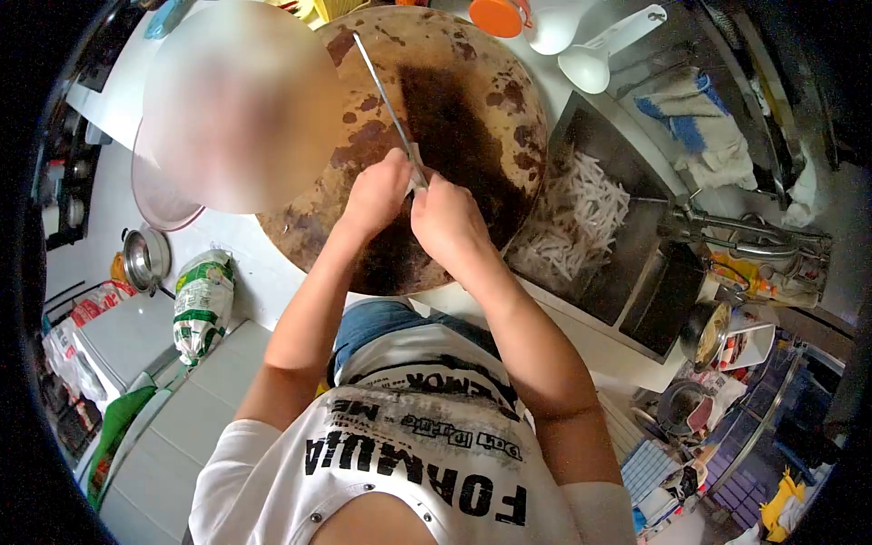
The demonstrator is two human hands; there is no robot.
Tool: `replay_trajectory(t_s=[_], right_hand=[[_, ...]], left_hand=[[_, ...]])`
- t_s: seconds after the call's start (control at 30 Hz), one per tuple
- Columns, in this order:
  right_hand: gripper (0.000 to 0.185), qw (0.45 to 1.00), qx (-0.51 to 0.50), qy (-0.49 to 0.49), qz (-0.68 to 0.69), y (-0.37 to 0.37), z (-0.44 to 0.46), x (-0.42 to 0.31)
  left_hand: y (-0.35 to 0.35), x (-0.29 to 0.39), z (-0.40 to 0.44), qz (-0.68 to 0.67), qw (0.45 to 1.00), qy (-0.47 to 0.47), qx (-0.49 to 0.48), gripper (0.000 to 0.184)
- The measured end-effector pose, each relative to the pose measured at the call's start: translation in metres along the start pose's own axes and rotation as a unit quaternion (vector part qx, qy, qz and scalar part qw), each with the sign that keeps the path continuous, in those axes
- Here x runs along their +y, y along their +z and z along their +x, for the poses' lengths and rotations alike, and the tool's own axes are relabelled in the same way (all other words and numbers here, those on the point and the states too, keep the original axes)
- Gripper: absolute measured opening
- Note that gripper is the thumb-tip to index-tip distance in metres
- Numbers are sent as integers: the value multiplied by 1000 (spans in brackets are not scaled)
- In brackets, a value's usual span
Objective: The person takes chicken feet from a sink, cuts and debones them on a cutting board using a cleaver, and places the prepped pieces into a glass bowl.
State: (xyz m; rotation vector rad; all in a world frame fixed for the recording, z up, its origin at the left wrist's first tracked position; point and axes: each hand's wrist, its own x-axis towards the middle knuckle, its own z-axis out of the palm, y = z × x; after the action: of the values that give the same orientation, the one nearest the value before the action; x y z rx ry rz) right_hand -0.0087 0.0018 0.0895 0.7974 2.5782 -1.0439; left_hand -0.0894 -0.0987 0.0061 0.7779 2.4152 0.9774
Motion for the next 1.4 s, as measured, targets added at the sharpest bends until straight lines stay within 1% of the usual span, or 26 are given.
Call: replay_trajectory(t_s=[0.03, 0.07, 0.1, 0.17, 0.23, 0.3, 0.33, 0.37, 0.4, 0.47, 0.53, 0.63, 0.73, 0.77, 0.83, 0.9, 0.93, 1.0, 1.1, 1.13, 1.17, 1.23, 1.27, 1.3, 1.37, 1.4], right_hand=[[29, 1000, 7, -5, 15, -5, -6, -4], [29, 999, 15, -10, 30, -11, -11, -8], [29, 999, 18, -12, 30, -17, -17, -13], [29, 999, 32, -15, 23, -32, -32, -25], [30, 999, 31, 5, 15, -41, -37, -31], [29, 1000, -11, 0, 20, -33, -20, -19], [26, 995, -49, 84, -9, -19, 1, -20], [25, 993, -60, 88, -45, -15, 6, -20], [25, 995, -48, 81, -27, -11, 13, -16], [26, 995, -37, 91, -9, -9, 7, -3], [27, 982, -107, 150, 44, -23, 10, -17], [29, 989, -81, 123, 31, -16, 9, -10], [31, 992, -88, 85, -9, -12, -12, 20], [31, 992, -79, 95, -22, -8, -24, 34], [33, 983, -112, 143, -34, -11, -50, 44], [33, 989, -77, 80, -95, -6, -74, 55], [33, 990, -76, 81, -93, -6, -76, 56], [33, 983, -117, 130, -64, -9, -82, 53], [34, 977, -124, 158, -77, -19, -85, 44], [32, 977, -115, 179, 5, -14, -85, 57], [32, 976, -117, 182, 4, -13, -84, 59], [20, 984, -56, 120, 121, -11, -80, 47], [18, 983, -43, 120, 134, -11, -79, 31], [18, 983, -42, 119, 134, -7, -74, 24], [18, 998, 4, 47, 45, -1, -64, 13], [27, 997, 3, 49, 54, -3, -62, 0]], left_hand=[[-3, -1, 2, -36, 999, -5, -16, 24], [-4, 0, 0, -73, 997, -8, -5, 22], [-9, 6, -4, -73, 997, -5, -2, 22], [-25, 27, -14, -152, 988, 17, 35, 20], [-27, 33, -16, -175, 983, 15, 55, 18], [-20, 27, -13, -62, 994, 29, 82, 17], [-8, 20, -15, -63, 995, 25, 80, 17], [7, 10, -15, 2, 998, 11, 69, 17], [8, 8, -10, 69, 995, -1, 69, 16], [13, 6, -19, 67, 995, -8, 67, 18], [6, 4, -13, 70, 995, -4, 75, 18], [5, 0, -20, 73, 995, -14, 62, 20], [4, -1, -20, 63, 995, -32, 70, 21], [3, 0, -20, 68, 995, -33, 63, 21], [4, 0, -21, 72, 995, -36, 55, 21], [4, -1, -21, 62, 994, -49, 71, 20], [2, -2, -20, 64, 994, -46, 70, 20], [-4, -7, -22, 63, 992, -42, 102, 19], [-18, -16, -27, 89, 990, -36, 101, 19], [-23, -17, -29, 99, 992, -33, 74, 19], [-24, -18, -28, 98, 992, -35, 71, 19], [-24, -22, -29, 62, 996, -5, 71, 19], [-25, -18, -28, 55, 996, -17, 75, 20], [-25, -19, -27, 56, 995, -16, 75, 20], [-24, -20, -26, 65, 995, -5, 77, 19], [-24, -21, -26, 65, 995, -6, 76, 19]])
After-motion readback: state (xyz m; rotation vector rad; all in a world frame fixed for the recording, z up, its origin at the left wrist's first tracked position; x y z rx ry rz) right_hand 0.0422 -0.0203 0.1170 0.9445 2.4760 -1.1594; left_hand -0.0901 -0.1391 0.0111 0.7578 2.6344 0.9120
